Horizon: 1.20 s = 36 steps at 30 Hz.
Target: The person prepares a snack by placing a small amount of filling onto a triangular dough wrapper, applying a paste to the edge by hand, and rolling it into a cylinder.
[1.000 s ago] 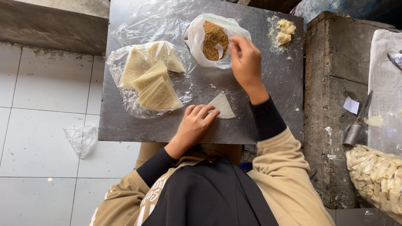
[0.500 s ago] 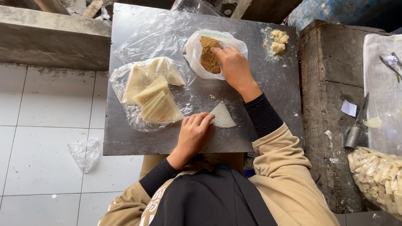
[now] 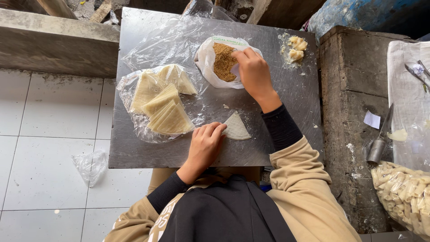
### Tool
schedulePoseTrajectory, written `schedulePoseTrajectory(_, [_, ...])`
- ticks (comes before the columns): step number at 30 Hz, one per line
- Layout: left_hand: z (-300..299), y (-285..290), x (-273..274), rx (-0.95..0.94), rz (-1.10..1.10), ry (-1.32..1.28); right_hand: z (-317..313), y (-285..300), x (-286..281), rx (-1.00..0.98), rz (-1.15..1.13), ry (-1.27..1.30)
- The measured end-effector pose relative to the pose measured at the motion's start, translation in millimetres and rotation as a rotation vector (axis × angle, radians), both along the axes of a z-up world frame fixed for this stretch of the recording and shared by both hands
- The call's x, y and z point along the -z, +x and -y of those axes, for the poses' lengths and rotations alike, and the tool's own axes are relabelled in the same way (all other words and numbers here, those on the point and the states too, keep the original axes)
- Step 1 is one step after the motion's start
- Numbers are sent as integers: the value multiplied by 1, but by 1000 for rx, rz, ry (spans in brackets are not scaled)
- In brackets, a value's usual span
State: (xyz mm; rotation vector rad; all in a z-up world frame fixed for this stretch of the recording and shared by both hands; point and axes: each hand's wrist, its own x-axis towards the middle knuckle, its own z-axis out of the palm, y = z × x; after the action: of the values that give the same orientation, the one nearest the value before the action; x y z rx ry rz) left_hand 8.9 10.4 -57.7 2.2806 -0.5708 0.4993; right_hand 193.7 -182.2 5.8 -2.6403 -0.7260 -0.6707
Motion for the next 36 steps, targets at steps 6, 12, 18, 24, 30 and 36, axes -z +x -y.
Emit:
schedulePoseTrajectory(6, [10,1,-1,-134,-105,1,-24,26,28,61,154,-164])
schedulePoseTrajectory(12, [20,7,-4,-174,-98,73,-30,38,53,99,11,-115])
schedulePoseTrajectory(18, [24,6,1,-158,-83,30,-18,36,31,91,-139,130])
schedulePoseTrajectory(24, [27,8,-3,-119,-105,-35,-9,31,-4,142,-278,285])
schedulePoseTrajectory(30, [19,9,-16,-27,-215,-324,16,-7,-37,-14,-476,388])
schedulePoseTrajectory(36, [12,10,-13,-50,-300,-355,15,-91,-32,24,-692,393])
